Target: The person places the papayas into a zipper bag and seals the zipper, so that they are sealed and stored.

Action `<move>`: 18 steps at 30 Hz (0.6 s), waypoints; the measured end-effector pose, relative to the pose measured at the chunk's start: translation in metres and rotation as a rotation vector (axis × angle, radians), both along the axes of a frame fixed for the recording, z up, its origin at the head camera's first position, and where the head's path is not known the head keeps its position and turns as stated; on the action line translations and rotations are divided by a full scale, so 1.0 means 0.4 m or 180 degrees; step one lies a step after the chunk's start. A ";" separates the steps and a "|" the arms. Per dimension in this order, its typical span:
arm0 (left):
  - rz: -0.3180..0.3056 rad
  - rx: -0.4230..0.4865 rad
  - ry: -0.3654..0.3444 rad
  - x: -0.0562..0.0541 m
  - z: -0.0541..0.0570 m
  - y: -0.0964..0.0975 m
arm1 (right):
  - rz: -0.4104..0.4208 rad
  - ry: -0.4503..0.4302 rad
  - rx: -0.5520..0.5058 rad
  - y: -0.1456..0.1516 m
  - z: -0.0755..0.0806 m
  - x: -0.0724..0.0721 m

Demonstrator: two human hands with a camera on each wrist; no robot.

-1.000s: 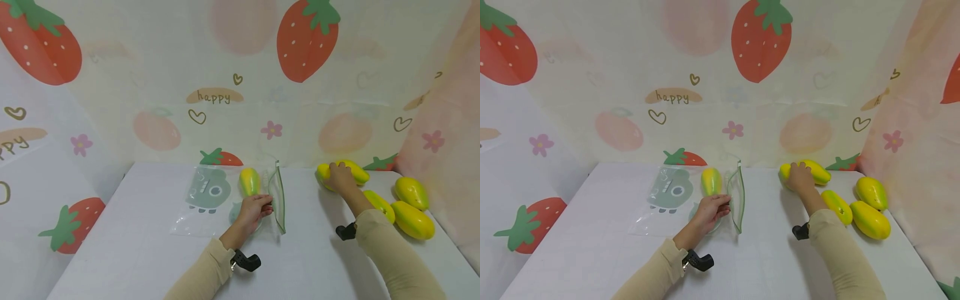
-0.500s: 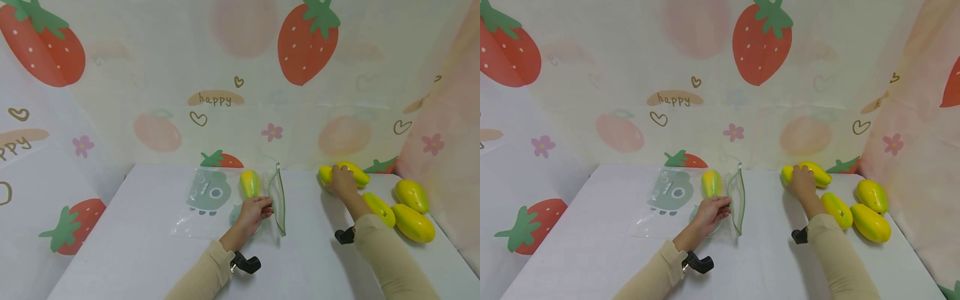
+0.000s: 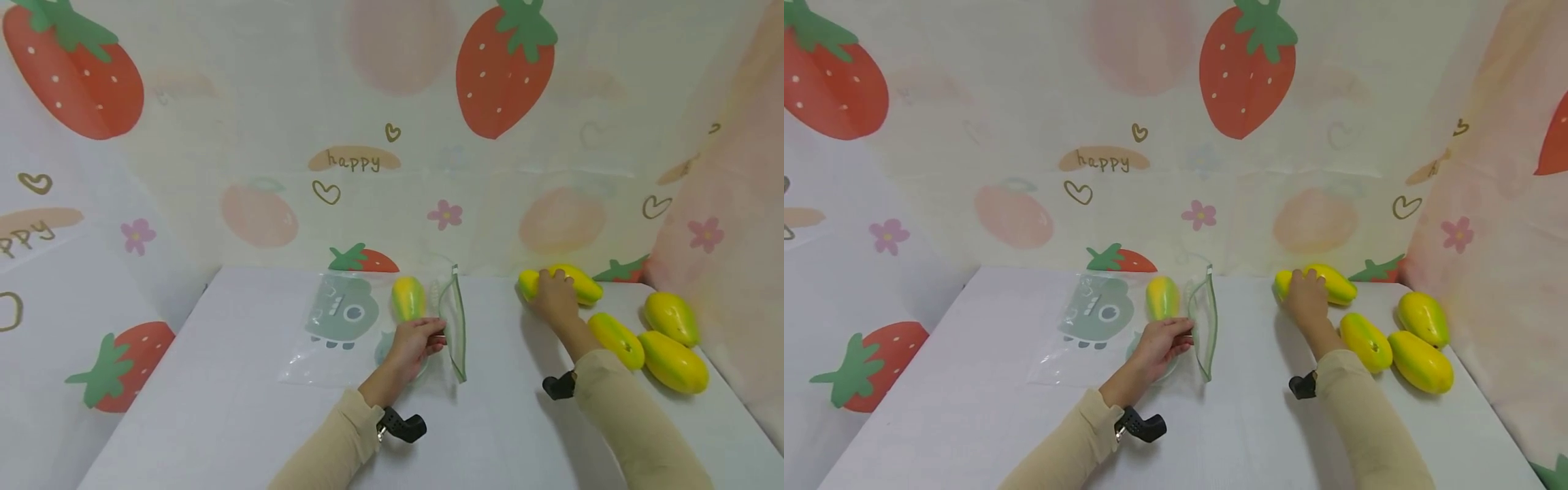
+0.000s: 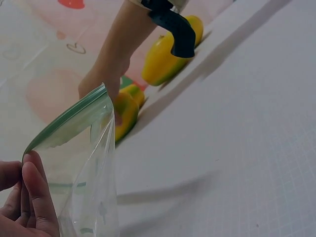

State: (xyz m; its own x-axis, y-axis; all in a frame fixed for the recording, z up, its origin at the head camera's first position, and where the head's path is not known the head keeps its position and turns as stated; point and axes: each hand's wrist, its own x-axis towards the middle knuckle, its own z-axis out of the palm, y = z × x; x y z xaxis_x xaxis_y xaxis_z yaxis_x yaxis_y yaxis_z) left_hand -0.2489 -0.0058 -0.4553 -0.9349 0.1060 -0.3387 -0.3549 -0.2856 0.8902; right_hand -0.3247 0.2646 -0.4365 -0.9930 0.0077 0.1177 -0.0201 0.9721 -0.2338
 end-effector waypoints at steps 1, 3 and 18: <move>-0.0009 -0.0002 0.0001 0.000 0.001 -0.001 | 0.0000 0.0023 -0.0007 -0.001 -0.001 0.002; -0.0021 -0.0004 0.0005 0.000 0.001 -0.004 | -0.0004 0.0049 -0.0055 -0.004 -0.002 0.004; 0.0005 -0.0042 0.0103 0.003 -0.002 0.011 | 0.0027 0.0109 -0.0598 -0.002 0.006 0.035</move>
State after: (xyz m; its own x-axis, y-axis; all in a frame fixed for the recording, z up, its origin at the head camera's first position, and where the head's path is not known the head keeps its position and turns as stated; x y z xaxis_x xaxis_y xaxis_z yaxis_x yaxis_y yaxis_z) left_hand -0.2476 -0.0014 -0.4561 -0.9455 0.1004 -0.3097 -0.3255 -0.2743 0.9049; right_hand -0.3108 0.2639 -0.4339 -0.9886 0.0243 0.1488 -0.0393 0.9112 -0.4101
